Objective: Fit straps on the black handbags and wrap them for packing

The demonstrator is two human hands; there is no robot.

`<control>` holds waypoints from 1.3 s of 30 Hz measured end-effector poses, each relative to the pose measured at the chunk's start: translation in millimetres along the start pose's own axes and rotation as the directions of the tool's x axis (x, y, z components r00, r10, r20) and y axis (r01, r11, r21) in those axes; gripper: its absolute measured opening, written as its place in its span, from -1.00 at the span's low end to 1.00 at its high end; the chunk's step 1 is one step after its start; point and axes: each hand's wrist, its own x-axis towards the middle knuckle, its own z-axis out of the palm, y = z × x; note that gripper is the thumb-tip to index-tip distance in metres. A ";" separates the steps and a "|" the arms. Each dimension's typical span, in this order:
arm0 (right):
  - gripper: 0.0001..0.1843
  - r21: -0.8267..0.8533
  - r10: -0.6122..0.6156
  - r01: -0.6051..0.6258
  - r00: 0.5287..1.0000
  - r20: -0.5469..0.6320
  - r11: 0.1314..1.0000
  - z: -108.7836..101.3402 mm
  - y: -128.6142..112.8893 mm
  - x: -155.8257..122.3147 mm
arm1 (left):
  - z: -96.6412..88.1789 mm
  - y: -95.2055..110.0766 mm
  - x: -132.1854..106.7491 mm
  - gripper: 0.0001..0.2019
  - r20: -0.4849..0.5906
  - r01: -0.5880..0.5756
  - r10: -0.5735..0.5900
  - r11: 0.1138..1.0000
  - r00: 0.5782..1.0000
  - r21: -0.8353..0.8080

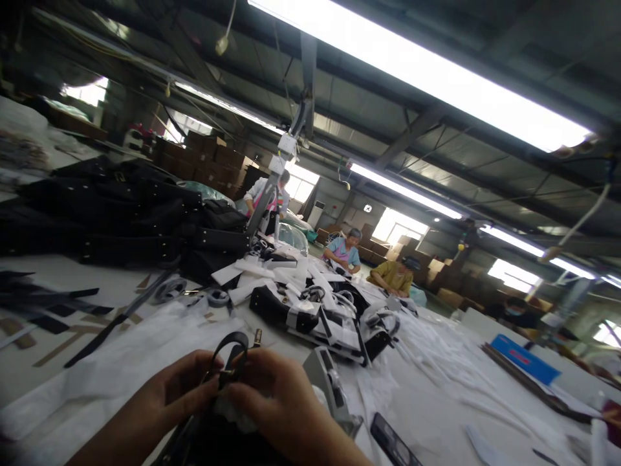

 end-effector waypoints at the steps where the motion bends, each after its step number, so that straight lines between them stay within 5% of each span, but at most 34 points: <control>1: -0.73 -0.031 -0.015 0.015 1.000 -0.020 0.999 0.5 -0.9 0.3 | 0.6 2.1 0.0 -0.56 -0.014 -0.002 0.002 1.000 1.000 0.026; 7: -0.74 -0.343 -0.131 0.058 0.973 -0.191 0.937 2.7 -6.4 -0.6 | 2.9 9.7 -0.5 -0.62 -0.022 0.048 -0.047 0.995 0.999 0.086; 10: -0.77 -0.384 -0.150 0.080 0.977 -0.154 0.920 3.7 -3.4 -2.8 | 0.9 1.1 1.8 -0.62 0.010 0.041 -0.041 0.997 0.999 0.064; 16: -0.68 -0.143 -0.026 0.026 1.000 0.000 0.989 4.2 4.1 -6.3 | -6.1 -14.9 3.0 -0.60 0.067 0.038 -0.039 0.999 0.997 0.021; 22: -0.74 -0.486 -0.101 0.052 0.992 -0.075 0.873 4.2 -3.0 -5.7 | -3.3 5.9 -4.2 -0.64 -0.049 -0.096 0.116 0.950 0.992 0.299; 29: -0.67 -0.587 -0.196 0.140 0.980 -0.033 0.798 2.4 1.4 -9.5 | -4.5 19.1 -0.9 -0.64 0.069 -0.075 0.055 0.941 0.996 0.330; 34: -0.70 -0.762 -0.338 0.232 0.941 0.018 0.605 -6.5 10.0 -12.1 | -12.2 11.4 -1.8 -0.35 0.251 -0.059 0.026 0.991 0.968 0.123; 39: -0.78 -0.875 -0.515 0.294 0.855 0.061 0.384 -3.7 9.7 -13.2 | -10.6 14.3 -1.7 -0.53 0.225 -0.071 0.030 0.982 0.974 0.177</control>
